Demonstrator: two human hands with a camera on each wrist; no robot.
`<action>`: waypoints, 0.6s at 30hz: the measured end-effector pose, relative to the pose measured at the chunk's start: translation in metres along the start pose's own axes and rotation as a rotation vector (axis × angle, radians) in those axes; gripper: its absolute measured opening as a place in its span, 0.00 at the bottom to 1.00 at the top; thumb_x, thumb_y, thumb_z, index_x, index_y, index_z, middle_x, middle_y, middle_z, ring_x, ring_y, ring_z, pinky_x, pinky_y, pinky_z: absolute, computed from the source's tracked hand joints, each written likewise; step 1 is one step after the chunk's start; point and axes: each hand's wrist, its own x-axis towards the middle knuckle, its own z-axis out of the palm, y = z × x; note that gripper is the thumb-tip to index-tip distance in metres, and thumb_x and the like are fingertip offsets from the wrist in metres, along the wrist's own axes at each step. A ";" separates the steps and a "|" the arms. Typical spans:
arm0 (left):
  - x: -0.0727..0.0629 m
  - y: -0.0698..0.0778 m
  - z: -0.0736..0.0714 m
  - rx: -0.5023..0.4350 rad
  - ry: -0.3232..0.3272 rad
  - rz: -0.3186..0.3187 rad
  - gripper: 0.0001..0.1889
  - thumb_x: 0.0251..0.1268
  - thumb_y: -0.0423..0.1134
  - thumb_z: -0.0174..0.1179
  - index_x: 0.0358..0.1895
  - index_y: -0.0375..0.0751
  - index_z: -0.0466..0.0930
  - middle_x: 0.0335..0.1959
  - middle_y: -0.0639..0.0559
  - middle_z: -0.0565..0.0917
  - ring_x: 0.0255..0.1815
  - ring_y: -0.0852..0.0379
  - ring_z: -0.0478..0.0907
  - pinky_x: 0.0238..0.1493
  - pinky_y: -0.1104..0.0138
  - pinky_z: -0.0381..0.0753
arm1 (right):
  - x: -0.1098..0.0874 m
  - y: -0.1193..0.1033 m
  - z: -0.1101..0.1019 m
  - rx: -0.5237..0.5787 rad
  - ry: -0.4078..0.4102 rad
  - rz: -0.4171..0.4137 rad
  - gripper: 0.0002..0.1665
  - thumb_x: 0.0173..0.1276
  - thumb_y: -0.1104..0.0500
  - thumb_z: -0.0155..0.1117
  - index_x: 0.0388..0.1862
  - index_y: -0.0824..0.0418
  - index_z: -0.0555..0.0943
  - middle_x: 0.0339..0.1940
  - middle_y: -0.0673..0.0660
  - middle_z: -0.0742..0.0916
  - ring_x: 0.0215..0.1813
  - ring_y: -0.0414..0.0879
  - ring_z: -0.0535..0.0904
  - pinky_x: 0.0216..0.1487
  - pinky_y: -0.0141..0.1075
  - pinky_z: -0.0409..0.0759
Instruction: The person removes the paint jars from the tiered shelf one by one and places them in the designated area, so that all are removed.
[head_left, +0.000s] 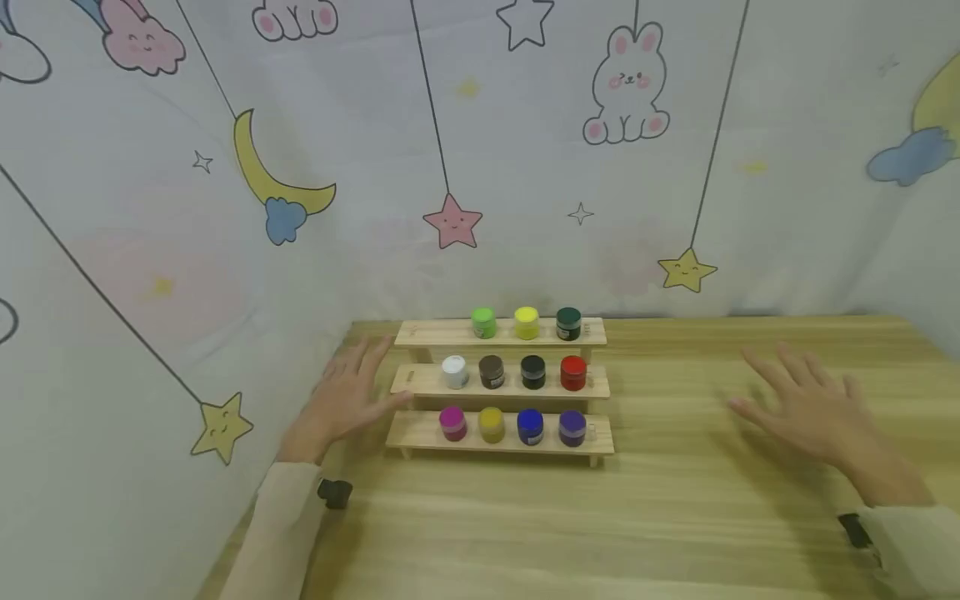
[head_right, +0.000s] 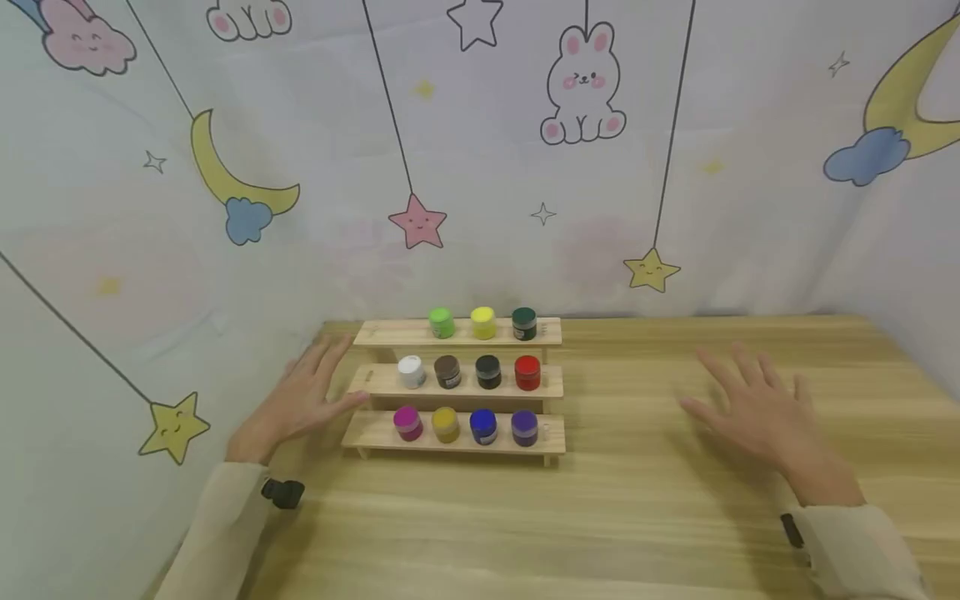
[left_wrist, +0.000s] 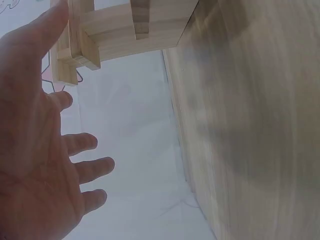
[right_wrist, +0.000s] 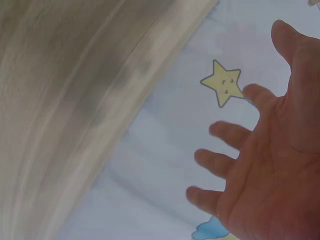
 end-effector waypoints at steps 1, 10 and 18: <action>0.000 0.001 0.000 0.006 -0.002 0.001 0.50 0.65 0.68 0.54 0.81 0.43 0.46 0.78 0.28 0.50 0.78 0.30 0.47 0.71 0.32 0.44 | -0.001 0.000 0.000 -0.004 0.004 -0.009 0.50 0.73 0.29 0.48 0.84 0.48 0.45 0.78 0.76 0.53 0.71 0.82 0.50 0.59 0.79 0.45; 0.006 0.013 -0.018 0.020 0.024 0.030 0.50 0.66 0.68 0.55 0.81 0.45 0.44 0.78 0.29 0.50 0.78 0.32 0.47 0.70 0.31 0.47 | 0.004 -0.009 -0.014 -0.023 0.030 -0.062 0.49 0.74 0.30 0.49 0.83 0.53 0.50 0.76 0.76 0.56 0.71 0.81 0.50 0.60 0.77 0.48; -0.001 0.020 -0.027 0.002 0.043 0.023 0.48 0.65 0.67 0.55 0.81 0.48 0.49 0.79 0.33 0.51 0.79 0.34 0.47 0.70 0.31 0.44 | 0.010 -0.030 -0.025 -0.017 -0.001 -0.091 0.51 0.72 0.28 0.49 0.82 0.55 0.52 0.75 0.78 0.58 0.73 0.78 0.49 0.63 0.77 0.44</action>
